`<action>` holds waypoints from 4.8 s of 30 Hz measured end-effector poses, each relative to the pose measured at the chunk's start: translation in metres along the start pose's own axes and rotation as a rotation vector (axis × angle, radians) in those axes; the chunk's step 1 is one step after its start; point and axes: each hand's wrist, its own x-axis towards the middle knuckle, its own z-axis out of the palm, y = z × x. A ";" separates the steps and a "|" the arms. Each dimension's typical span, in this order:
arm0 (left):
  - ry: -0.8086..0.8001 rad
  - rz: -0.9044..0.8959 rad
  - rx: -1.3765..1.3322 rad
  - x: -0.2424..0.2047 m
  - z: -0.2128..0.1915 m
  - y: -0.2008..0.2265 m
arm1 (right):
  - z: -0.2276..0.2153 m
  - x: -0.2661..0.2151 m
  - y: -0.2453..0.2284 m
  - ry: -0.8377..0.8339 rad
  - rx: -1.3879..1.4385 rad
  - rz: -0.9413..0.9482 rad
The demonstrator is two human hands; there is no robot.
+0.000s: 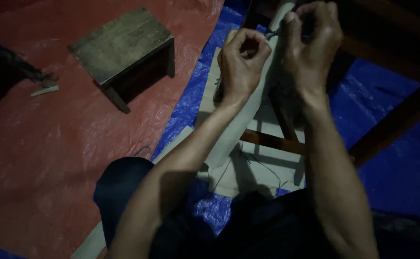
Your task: Wrapping and tying protective material around the legs of a wooden chair.
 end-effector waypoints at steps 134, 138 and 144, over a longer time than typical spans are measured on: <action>-0.908 -0.863 0.727 -0.437 -0.279 -0.373 | 0.009 -0.411 -0.075 -1.047 0.278 0.783; -0.643 -1.136 1.032 -0.327 -0.233 -0.188 | 0.007 -0.442 -0.042 -1.029 0.159 0.797; -0.213 -0.803 1.217 -0.333 -0.261 -0.215 | -0.019 -0.373 -0.046 -0.914 0.225 1.057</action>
